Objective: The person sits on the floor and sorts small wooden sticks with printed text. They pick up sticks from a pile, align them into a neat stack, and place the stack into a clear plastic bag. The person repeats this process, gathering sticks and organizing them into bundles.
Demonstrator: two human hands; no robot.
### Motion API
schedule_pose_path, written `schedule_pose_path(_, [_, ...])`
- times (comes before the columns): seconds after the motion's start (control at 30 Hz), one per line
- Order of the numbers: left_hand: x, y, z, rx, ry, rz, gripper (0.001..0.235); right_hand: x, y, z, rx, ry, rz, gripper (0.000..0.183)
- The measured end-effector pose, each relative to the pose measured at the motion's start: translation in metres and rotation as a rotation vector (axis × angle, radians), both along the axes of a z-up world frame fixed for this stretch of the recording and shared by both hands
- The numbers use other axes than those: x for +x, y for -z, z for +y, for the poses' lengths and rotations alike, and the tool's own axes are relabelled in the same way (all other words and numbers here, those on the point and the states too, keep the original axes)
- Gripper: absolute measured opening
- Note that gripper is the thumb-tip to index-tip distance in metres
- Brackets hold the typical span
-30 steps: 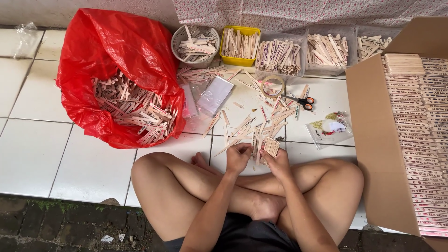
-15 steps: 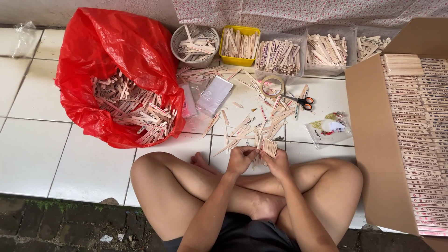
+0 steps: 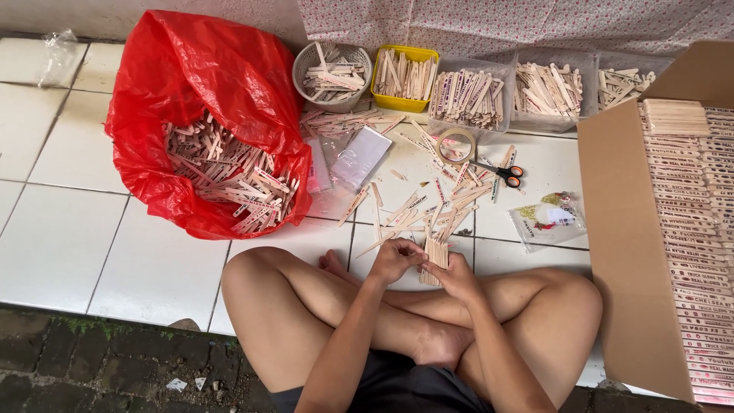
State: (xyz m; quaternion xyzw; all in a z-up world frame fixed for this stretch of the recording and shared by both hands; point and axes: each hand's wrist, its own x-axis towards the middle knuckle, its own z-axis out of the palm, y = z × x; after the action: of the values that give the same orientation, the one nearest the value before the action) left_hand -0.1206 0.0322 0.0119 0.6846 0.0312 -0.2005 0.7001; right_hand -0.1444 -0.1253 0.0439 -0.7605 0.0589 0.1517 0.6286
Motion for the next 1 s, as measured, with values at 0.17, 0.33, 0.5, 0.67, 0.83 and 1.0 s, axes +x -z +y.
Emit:
schedule_pose_path(0.17, [0.006, 0.018, 0.014, -0.11, 0.076, -0.016, 0.065, -0.002, 0.032, -0.013, 0.184, -0.106, 0.034, 0.007])
schedule_pose_path(0.33, [0.003, 0.012, 0.015, -0.177, 0.122, 0.023, 0.059, -0.005, 0.031, -0.015, 0.228, -0.172, 0.06, 0.011])
schedule_pose_path(0.5, [0.015, 0.058, 0.014, 0.38, 0.046, -0.141, 0.042, 0.007, 0.07, -0.021, 0.137, 0.312, 0.076, 0.033])
schedule_pose_path(0.67, [0.006, 0.01, 0.003, 0.961, 0.283, -0.476, 0.033, 0.018, 0.092, -0.036, 0.293, 0.558, 0.037, 0.032])
schedule_pose_path(0.83, [0.013, 0.065, -0.011, 1.198, 0.367, -0.698, 0.021, 0.016, 0.075, -0.024, 0.311, 0.577, 0.05, 0.036])
schedule_pose_path(1.0, [0.022, 0.042, 0.0, 0.941, 0.119, -0.42, 0.021, 0.014, 0.067, -0.019, 0.238, 0.569, 0.026, 0.036])
